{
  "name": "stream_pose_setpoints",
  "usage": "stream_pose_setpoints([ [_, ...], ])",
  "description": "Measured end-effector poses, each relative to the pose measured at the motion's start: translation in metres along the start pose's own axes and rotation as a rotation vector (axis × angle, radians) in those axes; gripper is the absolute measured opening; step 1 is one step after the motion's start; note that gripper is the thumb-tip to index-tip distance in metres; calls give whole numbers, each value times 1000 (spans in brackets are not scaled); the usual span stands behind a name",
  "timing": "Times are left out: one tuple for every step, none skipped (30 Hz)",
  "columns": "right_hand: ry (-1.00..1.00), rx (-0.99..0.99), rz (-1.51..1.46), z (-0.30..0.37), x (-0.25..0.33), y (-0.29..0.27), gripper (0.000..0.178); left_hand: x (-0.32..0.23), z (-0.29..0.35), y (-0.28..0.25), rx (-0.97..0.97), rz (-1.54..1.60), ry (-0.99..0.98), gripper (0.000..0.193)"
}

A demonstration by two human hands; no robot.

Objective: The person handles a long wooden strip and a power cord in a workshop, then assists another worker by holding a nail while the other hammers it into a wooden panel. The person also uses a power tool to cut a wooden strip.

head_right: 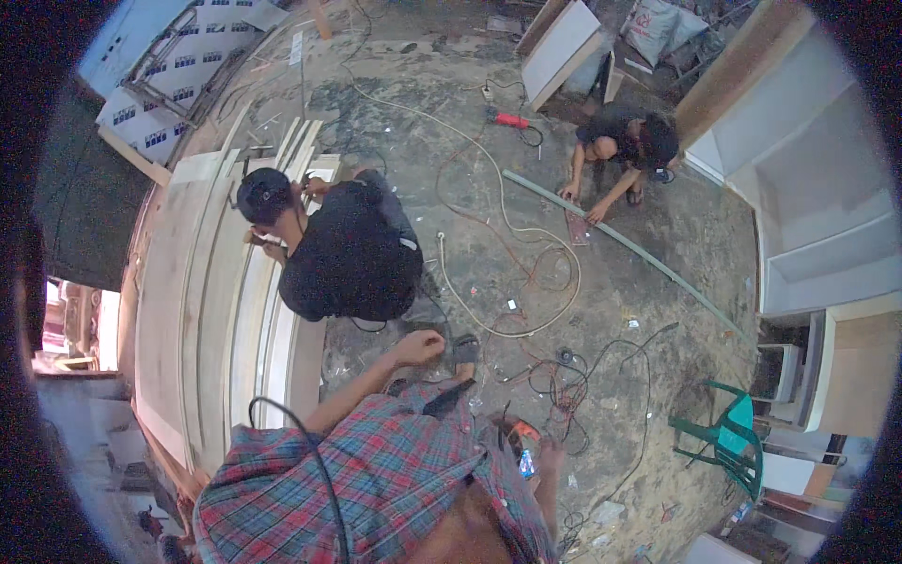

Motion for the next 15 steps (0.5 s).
stream_pose_setpoints([
  [39, -52, 48, -31, 21, -10, 18, -31, -2, -7, 136, 56, 43, 33],
  [14, -42, -5, -54, 69, -1, 23, -53, 9, -16, 226, 108, 58, 31],
  [-10, -18, -49, -67, 134, 9, 29, -72, 25, -23, 287, 102, 102, 30],
  [-9, 0, -49, -88, 159, 14, 29, -99, 34, -26, 379, 91, 175, 28],
  [-7, 28, -49, -104, 174, 19, 29, -119, 45, -28, 438, 117, 203, 30],
  [-3, 57, -47, -120, 188, 24, 30, -134, 55, -27, 497, 145, 229, 31],
  [-104, 49, 43, -143, 165, 27, 31, -155, 55, -29, 588, 165, 280, 33],
  [-196, 8, 136, -167, 133, 23, 32, -174, 47, -37, 602, 92, 220, 34],
  [-279, -55, 236, -187, 102, 14, 34, -190, 36, -49, 621, 18, 173, 34],
  [-371, 31, 418, -193, 118, 37, 33, -188, 37, -60, 554, -40, 59, 35],
  [-479, 94, 608, -193, 141, 56, 33, -188, 37, -72, 562, -73, 4, 36],
  [-605, 145, 792, -191, 167, 72, 33, -185, 38, -86, 562, -87, -53, 37],
  [-659, 185, 850, -188, 176, 81, 33, -186, 30, -95, 587, -118, -89, 38],
  [-683, 230, 856, -187, 179, 87, 33, -190, 20, -101, 546, -99, -78, 38],
  [-615, 274, 779, -189, 171, 87, 33, -197, 0, -105, 523, -102, -49, 38],
])
Point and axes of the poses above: each hand's wrist, its own z-axis away from the middle knuckle, its own y-axis out of the palm, x = y × z, the point moved 1 cm from there along -z, towards the middle knuckle, and after that the axes turned 6 degrees about -y, right-handed, at the moved point
